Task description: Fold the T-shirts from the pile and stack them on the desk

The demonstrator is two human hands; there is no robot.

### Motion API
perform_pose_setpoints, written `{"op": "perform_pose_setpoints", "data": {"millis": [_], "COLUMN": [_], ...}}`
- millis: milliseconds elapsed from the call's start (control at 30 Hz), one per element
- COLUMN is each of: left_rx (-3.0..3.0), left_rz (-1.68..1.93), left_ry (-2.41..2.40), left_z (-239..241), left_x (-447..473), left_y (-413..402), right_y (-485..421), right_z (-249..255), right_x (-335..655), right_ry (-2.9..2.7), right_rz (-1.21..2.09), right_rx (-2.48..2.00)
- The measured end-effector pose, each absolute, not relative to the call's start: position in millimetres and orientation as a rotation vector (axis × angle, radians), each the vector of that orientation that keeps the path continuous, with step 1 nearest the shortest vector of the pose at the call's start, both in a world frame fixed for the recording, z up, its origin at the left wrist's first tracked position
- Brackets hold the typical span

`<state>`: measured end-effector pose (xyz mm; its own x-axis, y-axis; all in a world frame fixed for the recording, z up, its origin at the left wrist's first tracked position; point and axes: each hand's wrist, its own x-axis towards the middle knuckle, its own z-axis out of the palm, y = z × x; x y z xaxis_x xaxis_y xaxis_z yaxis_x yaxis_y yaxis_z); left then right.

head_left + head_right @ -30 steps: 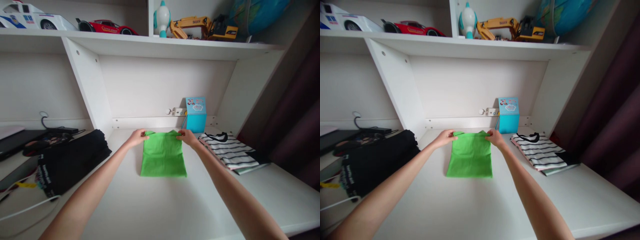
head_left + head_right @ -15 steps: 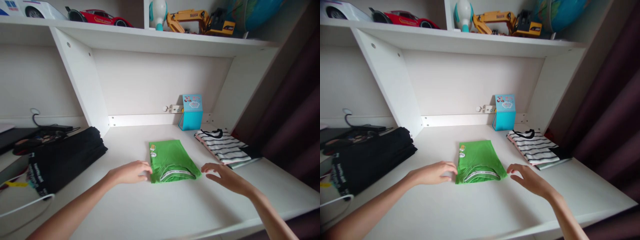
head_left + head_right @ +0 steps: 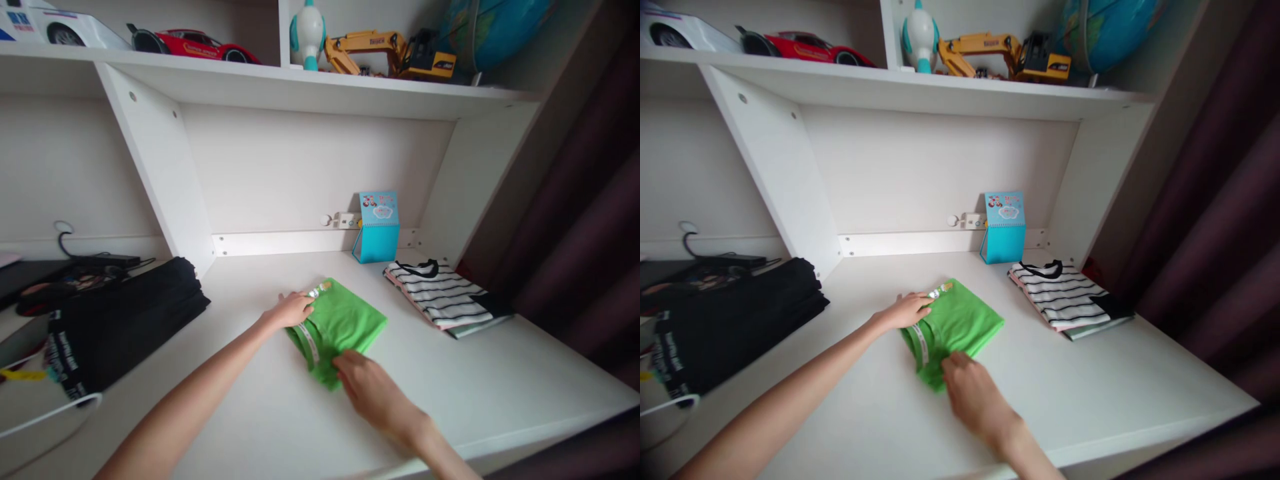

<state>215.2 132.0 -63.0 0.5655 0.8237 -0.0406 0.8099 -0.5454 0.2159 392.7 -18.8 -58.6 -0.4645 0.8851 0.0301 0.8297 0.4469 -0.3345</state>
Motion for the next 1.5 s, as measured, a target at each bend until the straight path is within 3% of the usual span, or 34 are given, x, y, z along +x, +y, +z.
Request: {"op": "perform_pose_setpoints", "data": {"millis": [133,200,300,467,733,933,1167,1500], "left_rx": [2.709,2.719,2.693,2.709,3.084,3.049,2.981,2.758], "left_rz": [0.032,-0.008,0.053,0.020,0.036,0.512,0.905,0.621], "left_ry": [1.076,0.880,0.795,0.971,1.058,1.041,0.850,0.815], "left_z": [-53,-43,-28,-28,-69,-69,-40,-44], "left_x": [246,247,225,179,183,194,295,463], "left_y": [121,102,63,0,-5,21,82,159], "right_y": [-40,-35,-16,17,30,27,45,94], "right_z": [-32,-18,-15,-63,-80,-71,-41,-15], "right_x": [359,368,406,464,470,487,582,709], "right_ry": [-2.673,-2.613,-2.413,-2.264,-2.110,-2.045,-1.686,-1.502], "right_rz": [0.824,0.893,0.697,0.281,0.523,0.479,-0.029,-0.263], "right_rx": [-0.759,-0.710,-1.017,-1.665,-1.934,-1.834,-2.005,-2.384]}}
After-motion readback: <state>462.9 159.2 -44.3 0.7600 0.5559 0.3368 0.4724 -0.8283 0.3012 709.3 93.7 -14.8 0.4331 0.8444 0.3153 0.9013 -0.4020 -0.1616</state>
